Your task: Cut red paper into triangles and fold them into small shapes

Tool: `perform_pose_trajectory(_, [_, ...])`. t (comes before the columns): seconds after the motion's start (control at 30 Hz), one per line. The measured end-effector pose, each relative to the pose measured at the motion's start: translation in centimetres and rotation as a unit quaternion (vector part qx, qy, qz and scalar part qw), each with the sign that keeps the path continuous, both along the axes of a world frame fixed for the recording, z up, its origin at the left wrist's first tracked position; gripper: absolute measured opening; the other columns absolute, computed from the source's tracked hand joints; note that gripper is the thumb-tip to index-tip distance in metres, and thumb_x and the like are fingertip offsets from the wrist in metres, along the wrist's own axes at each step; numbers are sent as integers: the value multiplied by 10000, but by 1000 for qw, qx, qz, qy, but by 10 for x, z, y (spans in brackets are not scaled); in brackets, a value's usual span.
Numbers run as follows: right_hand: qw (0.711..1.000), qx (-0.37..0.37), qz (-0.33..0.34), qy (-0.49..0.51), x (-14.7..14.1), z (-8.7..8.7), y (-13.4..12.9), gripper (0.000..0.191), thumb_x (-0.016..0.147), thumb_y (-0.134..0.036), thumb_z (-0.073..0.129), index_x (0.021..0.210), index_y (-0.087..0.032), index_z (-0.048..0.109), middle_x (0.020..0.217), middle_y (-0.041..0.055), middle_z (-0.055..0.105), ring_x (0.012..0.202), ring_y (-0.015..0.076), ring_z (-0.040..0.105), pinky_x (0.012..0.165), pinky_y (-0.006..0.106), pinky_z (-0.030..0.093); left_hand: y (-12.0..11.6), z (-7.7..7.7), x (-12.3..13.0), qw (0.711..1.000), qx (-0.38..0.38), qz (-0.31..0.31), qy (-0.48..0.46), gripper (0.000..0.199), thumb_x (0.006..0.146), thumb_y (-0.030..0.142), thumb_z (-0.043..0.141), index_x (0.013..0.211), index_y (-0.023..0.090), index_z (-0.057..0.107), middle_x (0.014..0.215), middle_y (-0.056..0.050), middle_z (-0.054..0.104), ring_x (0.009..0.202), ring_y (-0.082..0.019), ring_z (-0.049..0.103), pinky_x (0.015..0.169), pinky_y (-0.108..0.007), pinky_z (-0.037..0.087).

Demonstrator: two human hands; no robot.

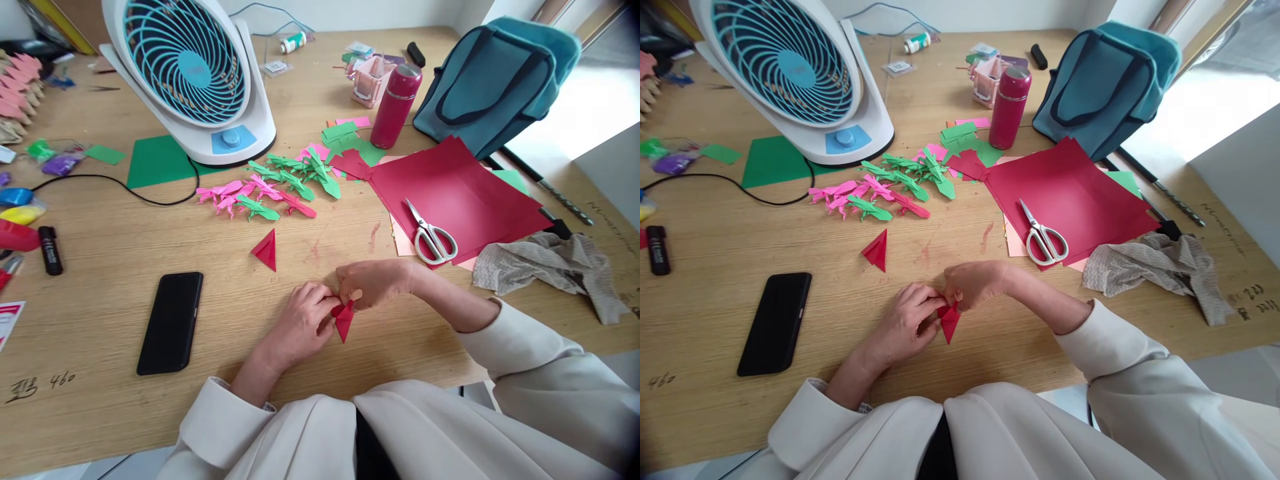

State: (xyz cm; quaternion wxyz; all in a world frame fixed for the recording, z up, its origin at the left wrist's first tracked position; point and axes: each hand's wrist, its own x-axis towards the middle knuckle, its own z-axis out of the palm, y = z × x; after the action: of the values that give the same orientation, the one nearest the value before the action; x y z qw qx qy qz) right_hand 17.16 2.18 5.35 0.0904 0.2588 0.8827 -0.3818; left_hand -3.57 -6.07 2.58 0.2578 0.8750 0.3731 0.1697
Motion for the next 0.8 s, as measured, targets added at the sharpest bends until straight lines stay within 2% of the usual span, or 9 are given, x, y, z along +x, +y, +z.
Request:
perform_pose_trajectory(0.1, [998,-15,48,-32,1,8,-4,163,751,-185,721,894,-233,782,872,27,655,864,184,590,719,270,407,0,1,0,1000,4,2,4,206,873,249,641,1075,207,650,1098,-81,636,1034,-243,530,912,-421,453])
perform_pose_trajectory(0.17, [998,1,46,-37,1,8,-8,138,769,-221,722,894,-228,779,868,35,646,883,191,586,739,277,401,1,-1,0,1000,6,2,11,215,868,289,666,1066,207,646,1102,-80,633,1034,-243,524,912,-420,449])
perform_pose_trajectory(0.27, [998,31,29,-43,1,3,-15,75,792,-280,715,814,-233,770,807,35,639,869,202,583,745,293,388,1,-4,0,1000,15,1,21,253,861,334,688,1076,208,639,1100,-78,625,1033,-248,515,905,-420,442])
perform_pose_trajectory(0.37, [996,55,9,-69,1,1,-22,102,821,-290,686,774,-241,763,765,45,629,886,224,592,752,313,381,1,-6,2,999,26,3,30,259,870,363,681,1073,209,637,1087,-77,620,1019,-250,512,889,-420,434])
perform_pose_trajectory(0.53, [991,68,-28,-110,6,9,-29,154,856,-310,654,775,-226,754,848,78,621,889,239,613,759,327,399,0,-8,5,999,36,14,30,203,896,356,648,1039,212,647,1063,-71,624,978,-237,511,850,-409,426])
perform_pose_trajectory(0.67, [989,60,-66,-118,14,15,-30,77,824,-221,672,799,-223,744,951,72,613,866,209,615,778,307,409,1,-9,8,999,39,25,26,176,884,339,667,1009,215,655,1026,-61,629,969,-234,518,844,-401,421])
perform_pose_trajectory(0.8, [991,46,-84,-96,21,15,-31,99,826,-165,653,802,-212,737,954,71,606,877,201,606,807,302,401,3,-13,11,998,41,45,16,113,894,319,658,952,222,663,979,-52,637,932,-222,527,818,-385,413])
